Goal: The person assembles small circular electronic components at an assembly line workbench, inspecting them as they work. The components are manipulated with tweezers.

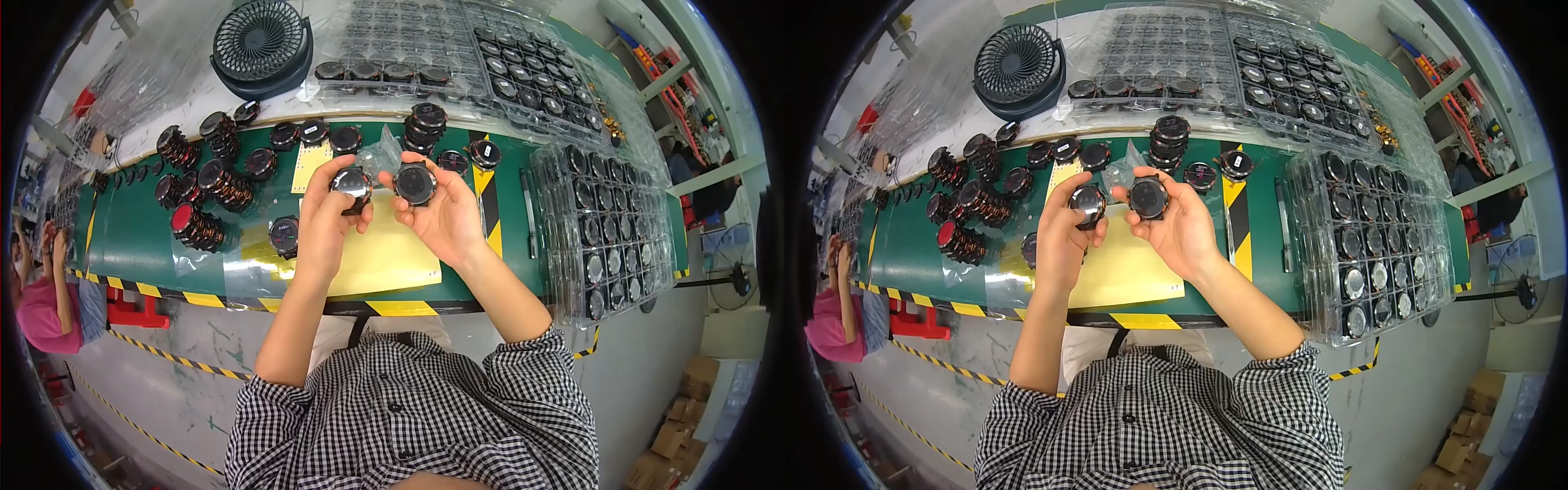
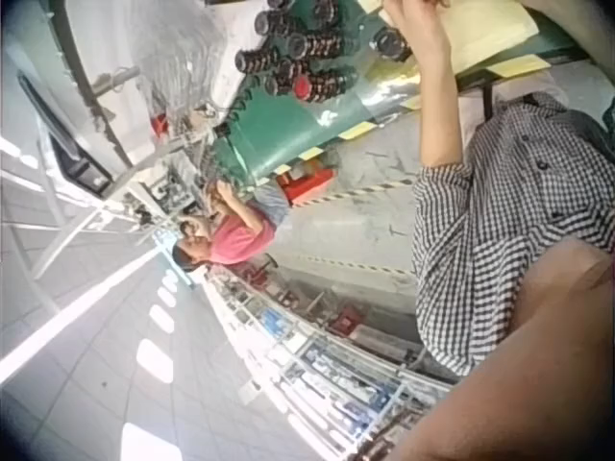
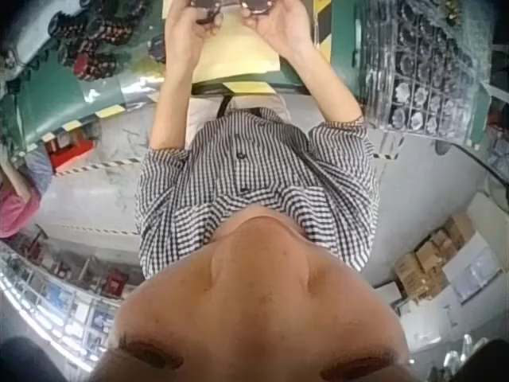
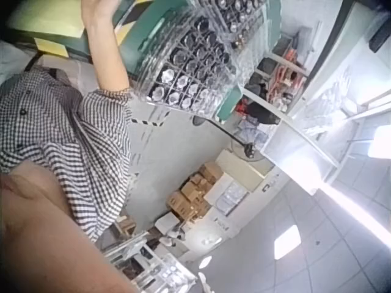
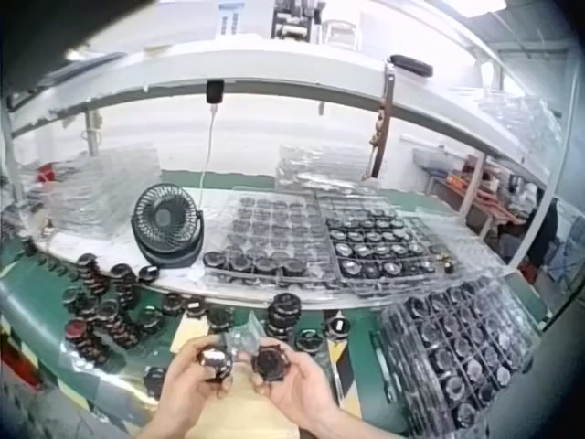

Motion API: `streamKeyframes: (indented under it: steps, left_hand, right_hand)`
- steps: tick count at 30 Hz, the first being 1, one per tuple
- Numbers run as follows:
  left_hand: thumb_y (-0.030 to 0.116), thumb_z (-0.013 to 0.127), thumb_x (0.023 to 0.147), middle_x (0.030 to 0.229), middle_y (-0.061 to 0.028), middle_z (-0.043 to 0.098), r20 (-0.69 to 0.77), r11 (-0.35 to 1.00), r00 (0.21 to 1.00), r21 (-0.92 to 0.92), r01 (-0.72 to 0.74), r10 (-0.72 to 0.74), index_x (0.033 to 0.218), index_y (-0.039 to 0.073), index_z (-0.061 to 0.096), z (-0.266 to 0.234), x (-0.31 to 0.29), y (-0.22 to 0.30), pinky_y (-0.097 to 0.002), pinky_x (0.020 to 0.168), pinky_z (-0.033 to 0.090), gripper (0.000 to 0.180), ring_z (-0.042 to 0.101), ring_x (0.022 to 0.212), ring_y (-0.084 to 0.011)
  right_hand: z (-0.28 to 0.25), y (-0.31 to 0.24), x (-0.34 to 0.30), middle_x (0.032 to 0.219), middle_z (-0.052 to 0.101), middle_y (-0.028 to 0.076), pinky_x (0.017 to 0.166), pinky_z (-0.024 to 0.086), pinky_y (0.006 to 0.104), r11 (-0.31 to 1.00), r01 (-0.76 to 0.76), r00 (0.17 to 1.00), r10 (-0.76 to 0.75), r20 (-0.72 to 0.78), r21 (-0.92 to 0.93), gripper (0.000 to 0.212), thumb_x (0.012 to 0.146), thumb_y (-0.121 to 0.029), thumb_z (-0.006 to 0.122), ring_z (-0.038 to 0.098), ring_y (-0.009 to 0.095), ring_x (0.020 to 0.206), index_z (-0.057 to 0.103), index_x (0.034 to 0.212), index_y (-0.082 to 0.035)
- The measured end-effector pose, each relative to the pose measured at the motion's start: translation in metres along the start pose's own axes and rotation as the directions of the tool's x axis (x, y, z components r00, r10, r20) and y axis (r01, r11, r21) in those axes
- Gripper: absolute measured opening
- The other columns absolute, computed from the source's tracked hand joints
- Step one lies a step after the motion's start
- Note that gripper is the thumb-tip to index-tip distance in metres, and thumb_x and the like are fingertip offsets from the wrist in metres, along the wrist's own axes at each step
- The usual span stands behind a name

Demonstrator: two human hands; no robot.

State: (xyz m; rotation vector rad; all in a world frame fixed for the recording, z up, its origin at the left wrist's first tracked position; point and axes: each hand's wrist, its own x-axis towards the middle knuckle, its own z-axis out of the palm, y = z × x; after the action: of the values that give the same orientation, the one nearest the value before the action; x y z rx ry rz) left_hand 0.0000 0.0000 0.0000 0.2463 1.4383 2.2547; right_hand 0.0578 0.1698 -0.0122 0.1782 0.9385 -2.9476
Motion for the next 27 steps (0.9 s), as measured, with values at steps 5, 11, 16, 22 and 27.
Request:
streamKeyframes:
  steps: [5, 11, 16, 22, 27]
  left_hand:
    - [0.007, 0.042, 0.083, 0.093, -0.0083, 0.053, -0.011, 0.998, 0.999, 0.05, -0.041, 0.041, 0.127, 0.0, 0.046, 0.007, -0.003, 0.002, -0.0286, 0.057, 0.043, 0.045, 0.055, 0.069, -0.0172]
    - [0.009, 0.048, 0.087, 0.092, -0.0072, 0.053, 0.0, 0.998, 0.999, 0.034, -0.051, 0.051, 0.124, 0.001, 0.046, 0.008, -0.005, 0.005, -0.0277, 0.056, 0.043, 0.038, 0.055, 0.068, -0.016]
    - [0.01, 0.058, 0.089, 0.085, -0.0023, 0.052, 0.015, 0.991, 0.994, 0.072, -0.109, 0.108, 0.116, 0.004, 0.049, 0.006, -0.001, 0.0, -0.0239, 0.048, 0.039, 0.029, 0.053, 0.061, -0.0119]
    - [0.003, 0.057, 0.085, 0.075, -0.0006, 0.048, -0.071, 0.98, 0.984, 0.129, -0.154, 0.164, 0.101, 0.004, 0.05, 0.008, -0.002, 0.005, -0.0207, 0.04, 0.031, 0.018, 0.044, 0.046, -0.0072]
    - [0.003, 0.057, 0.085, 0.076, -0.0012, 0.048, -0.105, 0.985, 0.982, 0.087, -0.15, 0.159, 0.101, 0.004, 0.05, 0.012, -0.003, 0.011, -0.0211, 0.04, 0.031, 0.018, 0.043, 0.044, -0.007]
  right_hand:
    - [0.006, -0.004, -0.001, 0.114, 0.062, 0.016, 0.068, 0.046, 0.0295, 1.0, -0.011, 1.0, 0.01, -0.028, -0.007, 0.038, 0.096, -0.032, 0.033, 0.056, 0.017, 0.077, 0.047, 0.124, -0.009]
    - [0.001, -0.003, -0.001, 0.115, 0.062, 0.017, 0.069, 0.047, 0.0298, 1.0, 0.008, 1.0, -0.008, -0.01, -0.023, 0.039, 0.097, -0.031, 0.033, 0.057, 0.018, 0.078, 0.048, 0.124, -0.009]
    - [0.001, -0.001, 0.002, 0.12, 0.059, 0.019, 0.076, 0.049, 0.0326, 0.999, 0.002, 1.0, -0.003, -0.024, -0.038, 0.048, 0.097, -0.044, 0.037, 0.059, 0.022, 0.083, 0.045, 0.128, -0.008]
    - [0.006, 0.0, 0.001, 0.123, 0.057, 0.022, 0.08, 0.052, 0.0346, 0.994, -0.007, 1.0, 0.005, -0.021, -0.109, 0.069, 0.094, -0.064, 0.028, 0.065, 0.027, 0.093, 0.039, 0.132, -0.007]
    - [0.005, -0.002, 0.001, 0.124, 0.057, 0.022, 0.082, 0.052, 0.037, 0.989, -0.003, 1.0, 0.0, -0.02, -0.15, 0.071, 0.094, -0.065, 0.026, 0.065, 0.03, 0.094, 0.037, 0.134, -0.008]
